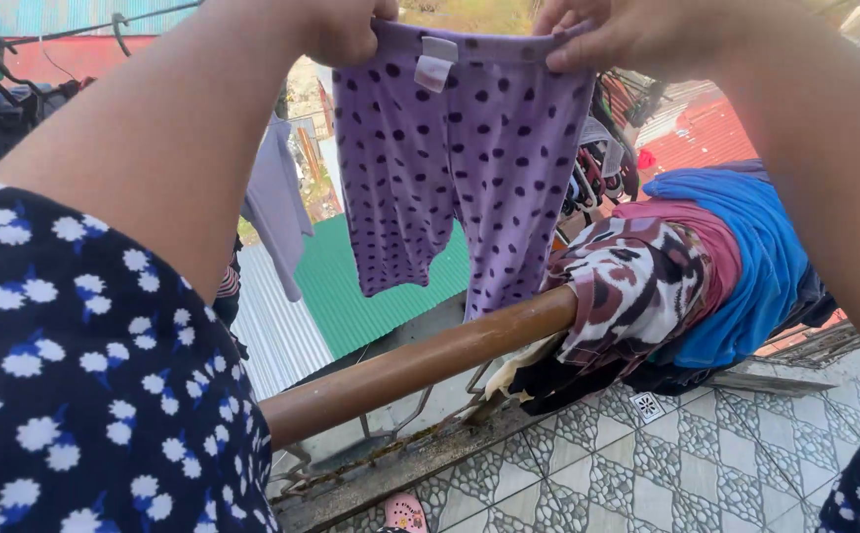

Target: Hanging laundry on a clothesline using hangers and clothespins on an outdoor balcony.

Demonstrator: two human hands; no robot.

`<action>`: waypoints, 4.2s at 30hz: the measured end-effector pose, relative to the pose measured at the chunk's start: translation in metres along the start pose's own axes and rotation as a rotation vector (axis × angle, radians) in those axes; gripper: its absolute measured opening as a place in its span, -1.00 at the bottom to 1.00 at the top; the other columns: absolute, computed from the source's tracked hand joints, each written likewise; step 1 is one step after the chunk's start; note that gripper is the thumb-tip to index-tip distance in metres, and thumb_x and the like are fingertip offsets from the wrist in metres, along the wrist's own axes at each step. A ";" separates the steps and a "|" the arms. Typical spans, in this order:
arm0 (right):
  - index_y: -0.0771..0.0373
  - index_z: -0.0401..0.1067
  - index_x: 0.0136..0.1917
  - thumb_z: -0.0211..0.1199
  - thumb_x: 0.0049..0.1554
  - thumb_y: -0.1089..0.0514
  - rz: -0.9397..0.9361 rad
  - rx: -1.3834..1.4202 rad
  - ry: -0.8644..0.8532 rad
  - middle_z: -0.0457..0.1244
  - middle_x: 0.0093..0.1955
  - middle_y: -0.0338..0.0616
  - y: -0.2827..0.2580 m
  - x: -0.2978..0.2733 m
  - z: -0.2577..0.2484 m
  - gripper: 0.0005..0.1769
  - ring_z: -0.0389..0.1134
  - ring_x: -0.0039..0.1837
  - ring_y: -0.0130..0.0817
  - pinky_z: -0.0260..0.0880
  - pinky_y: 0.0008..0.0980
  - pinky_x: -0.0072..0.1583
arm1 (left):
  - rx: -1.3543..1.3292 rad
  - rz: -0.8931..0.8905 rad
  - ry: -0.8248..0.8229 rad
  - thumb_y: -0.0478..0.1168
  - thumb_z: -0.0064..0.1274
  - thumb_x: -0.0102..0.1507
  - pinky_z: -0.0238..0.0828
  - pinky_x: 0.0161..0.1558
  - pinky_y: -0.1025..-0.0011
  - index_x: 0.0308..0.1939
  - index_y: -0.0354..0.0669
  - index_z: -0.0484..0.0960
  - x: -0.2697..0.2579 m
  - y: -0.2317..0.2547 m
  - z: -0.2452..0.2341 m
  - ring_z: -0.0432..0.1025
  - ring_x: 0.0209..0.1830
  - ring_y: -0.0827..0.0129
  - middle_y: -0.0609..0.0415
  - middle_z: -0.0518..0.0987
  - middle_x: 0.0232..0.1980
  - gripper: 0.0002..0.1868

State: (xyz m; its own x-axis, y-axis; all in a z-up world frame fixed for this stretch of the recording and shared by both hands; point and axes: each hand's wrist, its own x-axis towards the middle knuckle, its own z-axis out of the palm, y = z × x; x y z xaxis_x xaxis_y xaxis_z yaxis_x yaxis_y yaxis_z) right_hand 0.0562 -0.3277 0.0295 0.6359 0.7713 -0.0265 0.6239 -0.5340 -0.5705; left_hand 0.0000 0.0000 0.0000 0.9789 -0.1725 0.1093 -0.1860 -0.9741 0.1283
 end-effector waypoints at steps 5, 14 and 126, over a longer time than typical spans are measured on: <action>0.20 0.46 0.25 0.23 0.23 0.25 0.135 0.053 -0.102 0.30 0.04 -0.10 -0.005 -0.025 0.024 -0.69 0.30 0.06 -0.35 0.22 -0.41 0.04 | -0.112 -0.086 -0.013 -0.46 -0.25 0.17 0.24 -0.38 0.11 -0.27 -0.07 0.66 -0.028 0.008 0.041 0.37 -0.30 0.09 0.02 0.55 -0.31 -0.66; 0.13 0.51 -0.25 0.35 0.17 -0.20 0.171 -0.629 -0.062 0.28 -0.38 -0.20 0.045 -0.032 0.047 -0.61 0.26 -0.25 -0.26 0.19 -0.26 -0.12 | -0.018 -0.073 -0.047 -0.16 0.05 0.35 0.35 -0.33 0.17 -0.39 -0.12 0.73 -0.061 0.014 0.048 0.37 -0.40 0.15 -0.01 0.54 -0.48 -0.73; 0.05 0.55 -0.17 0.26 0.32 0.02 0.158 -0.356 0.483 0.37 -0.34 -0.12 0.387 0.133 -0.036 -0.77 0.46 -0.11 0.04 0.41 -0.12 -0.09 | -0.817 -0.364 -0.182 0.13 0.25 0.11 0.48 -0.08 0.39 -0.22 0.13 0.81 0.177 0.168 0.211 0.58 -0.13 0.22 0.04 0.67 -0.32 -0.70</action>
State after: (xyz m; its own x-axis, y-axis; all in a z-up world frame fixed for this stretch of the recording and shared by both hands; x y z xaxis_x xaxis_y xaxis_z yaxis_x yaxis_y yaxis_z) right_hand 0.3979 -0.4442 -0.1653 0.8147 0.4744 0.3336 0.5659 -0.7759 -0.2786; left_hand 0.1600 -0.2246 -0.1673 0.9742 0.0371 -0.2226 0.2026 -0.5787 0.7900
